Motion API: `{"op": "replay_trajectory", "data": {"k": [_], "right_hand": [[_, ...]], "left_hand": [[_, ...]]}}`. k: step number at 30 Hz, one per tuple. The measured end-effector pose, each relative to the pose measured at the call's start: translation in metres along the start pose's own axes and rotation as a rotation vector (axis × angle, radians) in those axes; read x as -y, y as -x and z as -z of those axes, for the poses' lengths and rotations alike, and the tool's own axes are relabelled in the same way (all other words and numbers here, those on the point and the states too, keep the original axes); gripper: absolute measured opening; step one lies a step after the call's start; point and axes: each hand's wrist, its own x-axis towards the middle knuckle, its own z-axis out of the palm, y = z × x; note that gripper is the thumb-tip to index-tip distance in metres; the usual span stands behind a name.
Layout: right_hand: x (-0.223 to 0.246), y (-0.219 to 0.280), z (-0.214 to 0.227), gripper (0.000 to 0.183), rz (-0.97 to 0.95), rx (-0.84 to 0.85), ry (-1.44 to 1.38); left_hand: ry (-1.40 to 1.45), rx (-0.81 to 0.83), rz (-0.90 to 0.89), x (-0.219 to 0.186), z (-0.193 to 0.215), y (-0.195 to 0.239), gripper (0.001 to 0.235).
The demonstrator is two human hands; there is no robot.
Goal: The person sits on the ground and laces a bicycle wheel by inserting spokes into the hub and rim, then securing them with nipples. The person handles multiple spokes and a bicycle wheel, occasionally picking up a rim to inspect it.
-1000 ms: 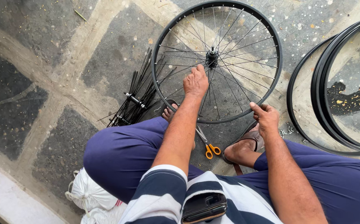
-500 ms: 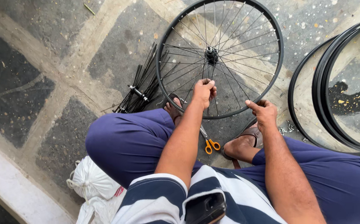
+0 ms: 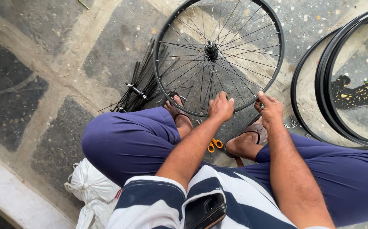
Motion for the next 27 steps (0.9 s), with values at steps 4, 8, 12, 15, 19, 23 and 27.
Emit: {"op": "replay_trajectory", "data": {"k": [4, 8, 12, 15, 19, 23, 27], "right_hand": [[-0.001, -0.001, 0.01, 0.013, -0.019, -0.046, -0.135], [0.007, 0.004, 0.024, 0.018, 0.004, -0.049, -0.107], [0.017, 0.031, 0.019, 0.016, 0.02, -0.038, -0.033], [0.022, 0.047, 0.01, 0.013, 0.018, -0.047, -0.011], [0.02, 0.05, 0.006, 0.011, 0.007, -0.025, 0.037], [0.018, 0.053, 0.003, 0.01, -0.019, 0.009, 0.095], [0.017, 0.056, 0.001, 0.014, 0.01, 0.057, 0.097]], "left_hand": [[0.545, 0.331, -0.037, 0.048, -0.039, -0.036, 0.034], [0.837, 0.498, 0.007, 0.04, -0.061, -0.054, 0.031], [0.927, 0.356, 0.06, 0.001, -0.067, -0.05, 0.027], [0.91, 0.3, 0.122, -0.015, -0.06, -0.047, 0.025], [0.837, 0.284, 0.112, -0.026, -0.041, -0.043, 0.025], [0.781, 0.316, 0.16, -0.033, -0.025, -0.039, 0.026], [0.736, 0.336, 0.179, -0.037, -0.016, -0.036, 0.028]]}}
